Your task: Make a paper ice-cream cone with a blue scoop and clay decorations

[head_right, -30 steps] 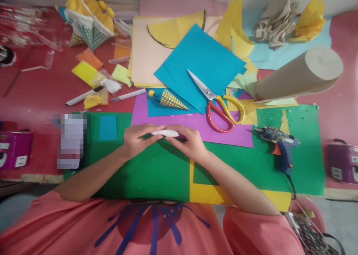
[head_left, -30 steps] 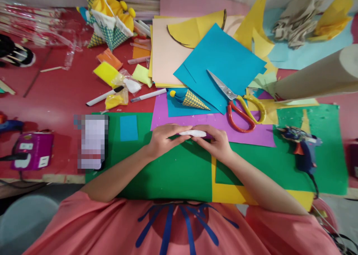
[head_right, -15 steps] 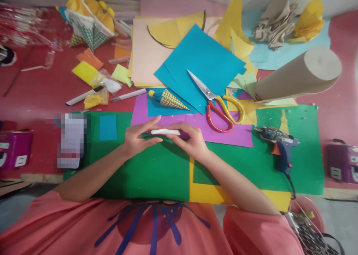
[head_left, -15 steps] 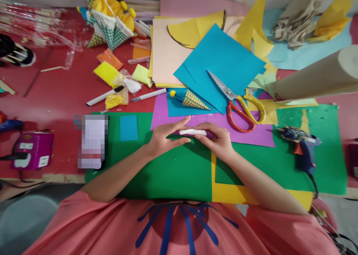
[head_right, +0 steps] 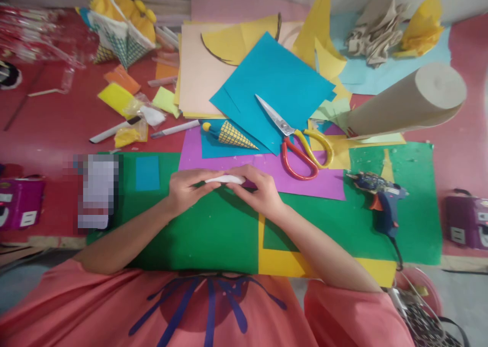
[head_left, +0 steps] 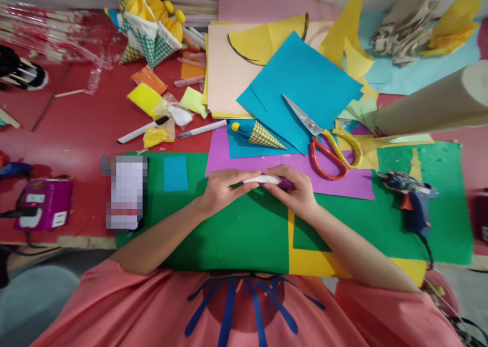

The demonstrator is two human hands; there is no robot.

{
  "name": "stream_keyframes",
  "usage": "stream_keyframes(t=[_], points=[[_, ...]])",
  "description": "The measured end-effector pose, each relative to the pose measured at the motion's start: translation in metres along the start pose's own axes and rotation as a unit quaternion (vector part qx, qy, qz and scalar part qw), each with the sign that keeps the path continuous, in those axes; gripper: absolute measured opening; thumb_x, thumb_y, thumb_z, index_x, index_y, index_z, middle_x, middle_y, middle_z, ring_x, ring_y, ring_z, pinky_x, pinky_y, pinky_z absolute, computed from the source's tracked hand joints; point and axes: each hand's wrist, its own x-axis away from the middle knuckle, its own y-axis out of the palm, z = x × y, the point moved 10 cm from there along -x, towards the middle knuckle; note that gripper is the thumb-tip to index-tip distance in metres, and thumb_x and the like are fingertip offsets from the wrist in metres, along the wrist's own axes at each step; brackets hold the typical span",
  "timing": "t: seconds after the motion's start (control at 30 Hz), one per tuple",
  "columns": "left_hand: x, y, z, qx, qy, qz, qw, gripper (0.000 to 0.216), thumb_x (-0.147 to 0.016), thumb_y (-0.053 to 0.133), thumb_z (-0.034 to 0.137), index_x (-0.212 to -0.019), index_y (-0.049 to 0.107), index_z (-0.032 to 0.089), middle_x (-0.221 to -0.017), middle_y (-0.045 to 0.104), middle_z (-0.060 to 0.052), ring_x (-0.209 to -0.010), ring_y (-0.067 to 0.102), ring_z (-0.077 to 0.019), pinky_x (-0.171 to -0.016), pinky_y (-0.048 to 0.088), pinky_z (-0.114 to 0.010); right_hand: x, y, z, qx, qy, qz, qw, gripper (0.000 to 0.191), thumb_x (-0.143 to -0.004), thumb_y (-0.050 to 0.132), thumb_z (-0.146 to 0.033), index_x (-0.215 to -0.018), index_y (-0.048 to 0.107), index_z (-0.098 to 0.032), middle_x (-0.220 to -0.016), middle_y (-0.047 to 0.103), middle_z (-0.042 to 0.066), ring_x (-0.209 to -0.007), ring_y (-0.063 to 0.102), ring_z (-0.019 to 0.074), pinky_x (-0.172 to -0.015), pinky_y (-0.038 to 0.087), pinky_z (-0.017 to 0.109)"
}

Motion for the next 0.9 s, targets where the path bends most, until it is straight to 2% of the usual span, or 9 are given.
stream_keyframes(t=[0.07,0.13,0.27,0.37,0.43,0.53,0.6,0.77,0.9], points=[[-0.001,0.000,-0.003,0.009,-0.016,-0.006,1.000,0.054,-0.081,0.072,0.035,-0.132,0.058,0.024,-0.105,0.076,-0.004,-0.081,0.075,-0.0136,-0.076,0.060,-0.017,0.000,-0.004,0.001,0.005,0.013,0.014,1.000,0.016,-0.085,0.068,-0.026,-0.100,0.067,-0.019,-0.089,0.075,0.004,-0.078,0.070,0.0141,-0.069,0.056,0.024],[-0.001,0.000,-0.003,0.006,-0.017,-0.007,1.000,0.059,-0.081,0.072,0.033,-0.136,0.054,0.023,-0.109,0.075,-0.005,-0.084,0.075,-0.0140,-0.079,0.059,-0.018,-0.001,-0.005,0.003,0.008,0.030,0.018,0.999,0.015,-0.085,0.067,-0.028,-0.097,0.068,-0.019,-0.087,0.075,0.004,-0.076,0.070,0.0143,-0.068,0.056,0.024],[-0.002,0.000,0.003,-0.017,0.021,-0.008,1.000,0.036,-0.084,0.070,0.022,-0.120,0.066,0.024,-0.101,0.077,-0.002,-0.081,0.075,-0.0117,-0.077,0.059,-0.016,-0.001,-0.002,0.008,0.006,0.058,-0.001,0.998,0.018,-0.088,0.064,-0.035,-0.096,0.070,-0.019,-0.087,0.076,0.005,-0.075,0.071,0.0149,-0.066,0.056,0.025],[-0.002,-0.001,0.002,-0.022,0.015,0.000,1.000,0.021,-0.084,0.069,0.022,-0.105,0.072,0.020,-0.091,0.078,-0.003,-0.076,0.075,-0.0108,-0.072,0.059,-0.014,-0.001,0.002,0.012,-0.002,0.068,-0.024,0.997,0.028,-0.086,0.065,-0.041,-0.102,0.069,-0.019,-0.094,0.076,0.007,-0.081,0.072,0.0172,-0.070,0.057,0.027],[-0.002,-0.003,0.000,-0.018,0.007,0.008,1.000,0.016,-0.084,0.069,0.022,-0.098,0.073,0.017,-0.089,0.079,-0.004,-0.074,0.075,-0.0106,-0.070,0.058,-0.014,-0.001,0.005,0.013,-0.005,0.066,-0.035,0.997,0.033,-0.083,0.068,-0.041,-0.108,0.068,-0.019,-0.100,0.076,0.007,-0.085,0.072,0.0183,-0.074,0.057,0.028],[-0.002,-0.005,0.000,-0.012,0.005,0.014,1.000,0.013,-0.083,0.070,0.023,-0.094,0.073,0.016,-0.084,0.079,-0.004,-0.070,0.074,-0.0100,-0.067,0.057,-0.013,0.001,0.007,0.016,-0.001,0.074,-0.039,0.996,0.029,-0.085,0.067,-0.037,-0.108,0.068,-0.020,-0.098,0.076,0.007,-0.084,0.072,0.0175,-0.073,0.057,0.027],[-0.003,-0.006,-0.001,-0.003,-0.005,0.012,1.000,0.016,-0.084,0.070,0.025,-0.097,0.074,0.017,-0.086,0.079,-0.004,-0.072,0.074,-0.0105,-0.068,0.058,-0.013,0.001,0.006,0.017,0.005,0.082,-0.036,0.996,0.025,-0.085,0.066,-0.035,-0.104,0.069,-0.019,-0.095,0.076,0.006,-0.082,0.072,0.0172,-0.070,0.057,0.026],[-0.003,-0.001,-0.008,0.037,-0.040,-0.008,0.998,0.056,-0.081,0.071,0.037,-0.133,0.057,0.021,-0.106,0.076,-0.006,-0.091,0.075,-0.0158,-0.086,0.059,-0.022,0.001,0.004,0.016,0.009,0.088,-0.026,0.996,0.022,-0.085,0.066,-0.033,-0.102,0.070,-0.019,-0.094,0.077,0.006,-0.080,0.072,0.0168,-0.070,0.057,0.026],[-0.001,0.002,-0.002,0.002,0.006,-0.008,1.000,0.041,-0.082,0.071,0.021,-0.122,0.065,0.025,-0.106,0.076,-0.004,-0.094,0.074,-0.0140,-0.087,0.058,-0.020,0.001,0.006,0.016,0.007,0.082,-0.033,0.996,0.021,-0.085,0.066,-0.031,-0.101,0.069,-0.018,-0.092,0.077,0.006,-0.077,0.073,0.0161,-0.067,0.057,0.025]])
